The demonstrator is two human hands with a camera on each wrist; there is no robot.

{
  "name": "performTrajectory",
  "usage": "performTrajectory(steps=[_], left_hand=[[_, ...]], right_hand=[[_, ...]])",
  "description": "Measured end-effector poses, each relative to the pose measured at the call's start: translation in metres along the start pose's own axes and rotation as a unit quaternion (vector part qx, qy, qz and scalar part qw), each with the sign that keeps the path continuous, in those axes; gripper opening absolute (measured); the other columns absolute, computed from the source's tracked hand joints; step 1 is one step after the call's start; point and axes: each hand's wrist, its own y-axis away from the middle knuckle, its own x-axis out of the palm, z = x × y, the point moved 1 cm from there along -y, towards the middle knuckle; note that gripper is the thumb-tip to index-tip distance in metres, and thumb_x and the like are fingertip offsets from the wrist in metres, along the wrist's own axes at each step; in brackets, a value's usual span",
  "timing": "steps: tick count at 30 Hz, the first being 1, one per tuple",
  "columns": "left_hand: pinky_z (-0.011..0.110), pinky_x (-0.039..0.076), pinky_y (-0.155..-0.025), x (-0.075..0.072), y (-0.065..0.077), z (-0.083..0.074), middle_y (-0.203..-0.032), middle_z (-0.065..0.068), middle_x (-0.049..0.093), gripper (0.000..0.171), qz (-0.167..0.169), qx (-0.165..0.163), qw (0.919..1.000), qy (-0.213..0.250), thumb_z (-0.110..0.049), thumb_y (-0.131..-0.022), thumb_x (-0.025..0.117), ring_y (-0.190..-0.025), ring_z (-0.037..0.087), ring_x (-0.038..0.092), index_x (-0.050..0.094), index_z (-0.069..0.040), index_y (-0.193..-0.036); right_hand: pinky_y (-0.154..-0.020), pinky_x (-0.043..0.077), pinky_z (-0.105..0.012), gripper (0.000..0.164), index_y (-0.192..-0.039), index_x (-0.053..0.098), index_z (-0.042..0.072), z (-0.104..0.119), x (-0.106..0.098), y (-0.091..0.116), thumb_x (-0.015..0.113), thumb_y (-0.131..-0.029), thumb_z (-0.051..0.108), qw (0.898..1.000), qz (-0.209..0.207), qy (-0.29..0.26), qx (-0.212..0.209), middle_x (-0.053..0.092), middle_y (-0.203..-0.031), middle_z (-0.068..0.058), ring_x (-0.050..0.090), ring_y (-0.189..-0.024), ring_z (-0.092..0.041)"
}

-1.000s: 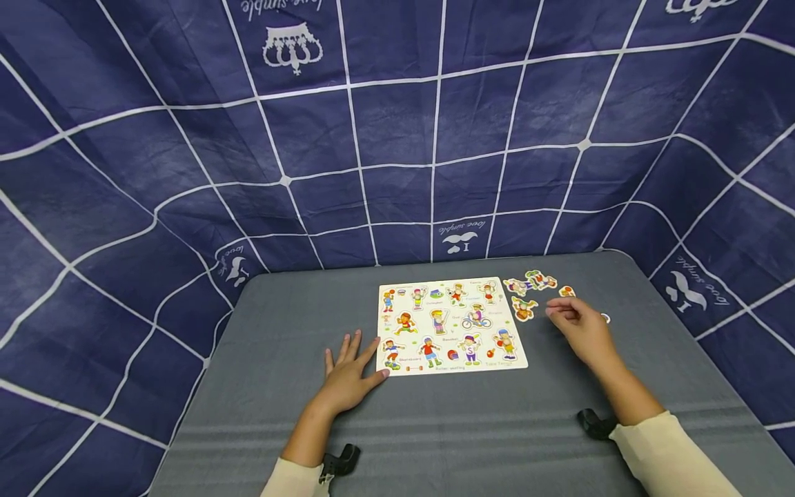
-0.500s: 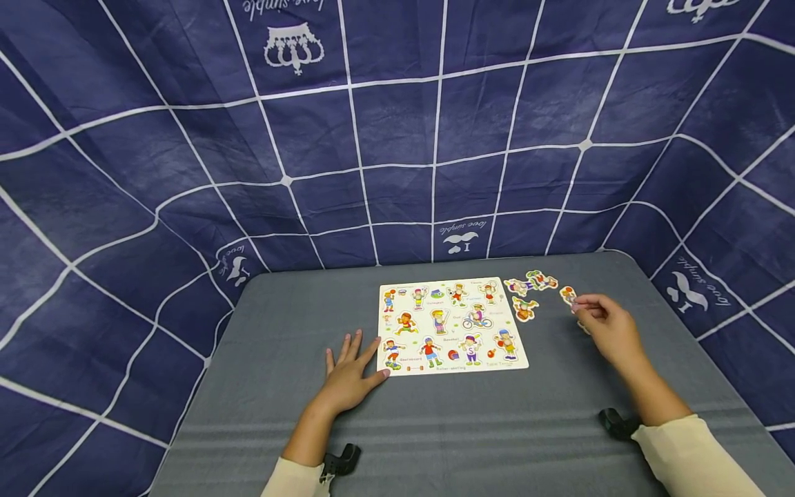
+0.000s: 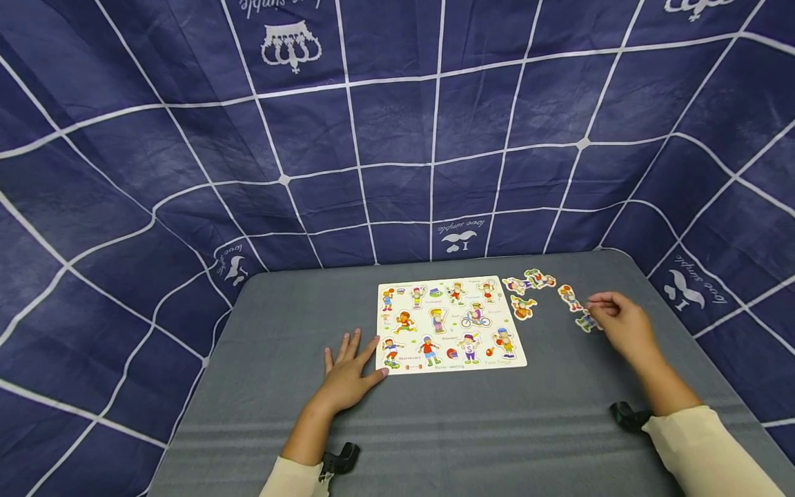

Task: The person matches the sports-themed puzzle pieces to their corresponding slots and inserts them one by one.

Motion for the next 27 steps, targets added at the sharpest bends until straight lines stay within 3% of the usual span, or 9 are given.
performTrajectory(steps=[3,6,15,27], left_hand=[[0.072,-0.008,-0.119,0.000,0.000,0.000,-0.171,0.014,0.013,0.072,0.002,-0.001,1.0000,-0.001,-0.056,-0.095,0.062,-0.159,0.039,0.003,0.038,-0.030,-0.158],[0.072,-0.009,-0.119,0.000,0.000,0.000,-0.171,0.014,0.013,0.072,0.003,-0.003,1.0000,0.001,-0.056,-0.095,0.062,-0.159,0.039,0.002,0.038,-0.030,-0.158],[0.071,-0.009,-0.119,0.000,0.000,0.000,-0.171,0.013,0.013,0.072,0.000,-0.004,1.0000,0.002,-0.056,-0.095,0.062,-0.159,0.038,0.002,0.038,-0.030,-0.158],[0.071,-0.009,-0.119,0.001,-0.001,0.001,-0.171,0.012,0.013,0.072,0.002,-0.005,1.0000,0.000,-0.058,-0.095,0.061,-0.159,0.037,0.002,0.038,-0.031,-0.158]], right_hand=[[-0.057,0.043,-0.008,0.021,-0.107,0.068,-0.009,-0.006,-0.001,-0.002,0.063,-0.096,0.008,1.000,0.008,0.009,0.008,0.054,-0.079,0.038,0.051,-0.067,0.021],[-0.056,0.043,-0.009,0.020,-0.105,0.068,-0.009,-0.010,-0.002,-0.003,0.063,-0.095,0.007,0.999,0.015,0.026,0.018,0.054,-0.077,0.035,0.050,-0.065,0.020],[-0.055,0.039,-0.019,0.020,-0.101,0.070,-0.006,-0.016,-0.004,-0.009,0.065,-0.093,0.011,0.992,0.055,0.105,0.038,0.073,-0.084,-0.013,0.046,-0.061,0.014],[-0.056,0.039,-0.025,0.019,-0.096,0.070,-0.004,-0.025,-0.006,-0.015,0.064,-0.091,0.013,0.982,0.118,0.140,0.049,0.072,-0.081,-0.010,0.049,-0.062,0.000]])
